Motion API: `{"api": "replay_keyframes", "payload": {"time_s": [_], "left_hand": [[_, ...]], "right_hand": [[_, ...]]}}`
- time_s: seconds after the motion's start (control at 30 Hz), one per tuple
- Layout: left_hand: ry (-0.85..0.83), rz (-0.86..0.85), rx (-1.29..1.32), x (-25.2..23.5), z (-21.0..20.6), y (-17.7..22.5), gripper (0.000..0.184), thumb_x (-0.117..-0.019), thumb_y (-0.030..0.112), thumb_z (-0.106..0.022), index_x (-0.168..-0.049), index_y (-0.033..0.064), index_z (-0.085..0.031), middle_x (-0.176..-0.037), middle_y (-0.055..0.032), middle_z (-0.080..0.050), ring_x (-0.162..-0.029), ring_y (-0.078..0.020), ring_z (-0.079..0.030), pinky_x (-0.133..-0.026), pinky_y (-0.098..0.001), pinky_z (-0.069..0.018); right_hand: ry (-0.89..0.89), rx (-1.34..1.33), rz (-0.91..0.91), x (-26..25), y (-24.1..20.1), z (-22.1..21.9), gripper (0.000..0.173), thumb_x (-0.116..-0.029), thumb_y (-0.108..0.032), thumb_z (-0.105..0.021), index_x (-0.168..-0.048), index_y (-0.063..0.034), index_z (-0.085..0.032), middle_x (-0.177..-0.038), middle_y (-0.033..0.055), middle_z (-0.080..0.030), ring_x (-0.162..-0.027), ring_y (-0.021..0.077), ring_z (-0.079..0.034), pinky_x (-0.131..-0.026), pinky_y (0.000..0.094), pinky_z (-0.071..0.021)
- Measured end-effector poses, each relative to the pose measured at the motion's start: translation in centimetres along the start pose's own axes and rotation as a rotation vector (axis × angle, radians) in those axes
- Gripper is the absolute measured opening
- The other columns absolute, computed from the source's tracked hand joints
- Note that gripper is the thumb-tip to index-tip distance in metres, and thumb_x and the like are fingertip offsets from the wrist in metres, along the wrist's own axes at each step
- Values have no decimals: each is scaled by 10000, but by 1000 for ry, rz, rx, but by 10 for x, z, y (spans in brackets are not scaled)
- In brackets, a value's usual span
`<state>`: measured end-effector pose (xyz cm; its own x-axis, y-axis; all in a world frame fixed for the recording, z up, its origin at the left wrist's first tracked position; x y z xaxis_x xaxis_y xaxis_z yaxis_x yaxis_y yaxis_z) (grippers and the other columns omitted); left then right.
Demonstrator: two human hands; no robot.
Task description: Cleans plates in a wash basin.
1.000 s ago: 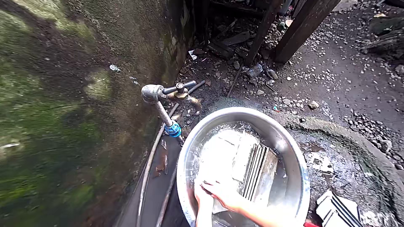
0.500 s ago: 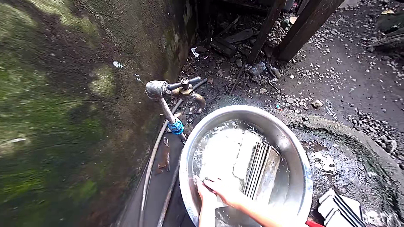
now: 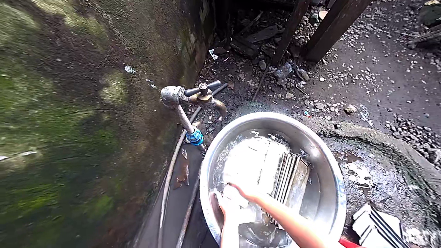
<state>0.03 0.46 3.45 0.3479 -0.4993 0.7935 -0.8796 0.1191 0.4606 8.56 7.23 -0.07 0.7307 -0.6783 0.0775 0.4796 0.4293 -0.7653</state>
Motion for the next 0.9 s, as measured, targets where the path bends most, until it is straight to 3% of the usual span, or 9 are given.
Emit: {"api": "replay_keyframes", "payload": {"time_s": [0.1, 0.23, 0.33, 0.5, 0.57, 0.63, 0.73, 0.8, 0.9], "left_hand": [[24, -78, -91, -4, 5, -1, 675, -1110, 424, -18, -1525, 10, -354, -1517, -198, -444, -1340, -262, -484, -1096, -433, -415], [119, -91, -231, 6, 1, -3, 594, -1126, 374, -86, -1551, 16, -298, -1562, -222, -369, -1402, -301, -410, -1139, -487, -354], [180, -32, -156, -6, 4, -14, 645, -1111, 476, -104, -1517, 32, -337, -1507, -208, -415, -1337, -303, -441, -1086, -520, -385], [61, -34, -28, 8, -11, 3, 631, -1115, 407, -36, -1587, 14, -179, -1611, -226, -277, -1447, -305, -349, -1157, -480, -339], [248, 72, -46, 37, -45, 33, 556, -1131, 295, -46, -1596, 36, -211, -1629, -189, -292, -1477, -284, -340, -1189, -457, -276], [173, -176, -169, 28, -25, 13, 531, -1127, 291, -98, -1496, -36, -295, -1435, -247, -424, -1278, -291, -474, -1028, -420, -431], [244, -73, -40, 50, -49, 28, 508, -1140, 286, -131, -1538, 16, -294, -1502, -218, -410, -1308, -280, -472, -1078, -417, -386], [251, 27, 37, 48, -59, 35, 559, -1130, 315, -51, -1544, 13, -275, -1518, -218, -393, -1335, -289, -458, -1109, -437, -362], [-83, -101, 12, -10, -2, 0, 725, -1090, 492, -10, -1548, -15, -253, -1562, -217, -365, -1384, -275, -437, -1114, -454, -395]], "right_hand": [[104, -60, -281, -28, -6, 7, 440, -1075, -88, -361, -1474, -37, -540, -1552, 157, -494, -1489, 292, -402, -1259, 475, -234], [-75, -22, 48, 16, -26, -16, 382, -1024, -29, -478, -1375, -2, -626, -1437, 155, -613, -1412, 326, -511, -1210, 539, -330], [-241, 36, 136, 26, -10, -7, 426, -1036, -43, -476, -1446, -82, -586, -1494, 94, -574, -1439, 284, -485, -1217, 520, -327], [31, 28, -301, -13, -17, 6, 489, -1053, -75, -404, -1536, -101, -476, -1578, 145, -464, -1497, 287, -393, -1255, 489, -248], [21, 22, -137, -5, -31, -7, 439, -1034, -47, -450, -1460, -37, -555, -1491, 155, -562, -1425, 304, -499, -1218, 496, -327], [-31, -29, 88, 18, -32, -16, 380, -1019, -18, -487, -1371, 9, -628, -1429, 155, -619, -1384, 323, -544, -1195, 526, -361], [-121, 66, 273, 34, 0, -3, 408, -1027, -5, -477, -1397, -80, -631, -1452, 85, -614, -1394, 280, -538, -1188, 501, -381], [-108, 129, -9, 27, 15, 20, 431, -1060, -72, -414, -1458, -99, -576, -1496, 117, -568, -1427, 296, -497, -1208, 487, -349], [79, 134, -345, 1, 15, 32, 469, -1075, -107, -370, -1530, -90, -480, -1569, 151, -474, -1476, 332, -422, -1227, 508, -298]]}}
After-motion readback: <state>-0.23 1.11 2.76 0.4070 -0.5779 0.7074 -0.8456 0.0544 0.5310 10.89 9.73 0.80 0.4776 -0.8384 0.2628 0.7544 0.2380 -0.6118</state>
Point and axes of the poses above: each hand's wrist, its own x-axis away from the middle knuckle, its own z-axis out of the back of the hand, y = z × x, the point moved 1 cm from there along -x, towards the middle knuckle
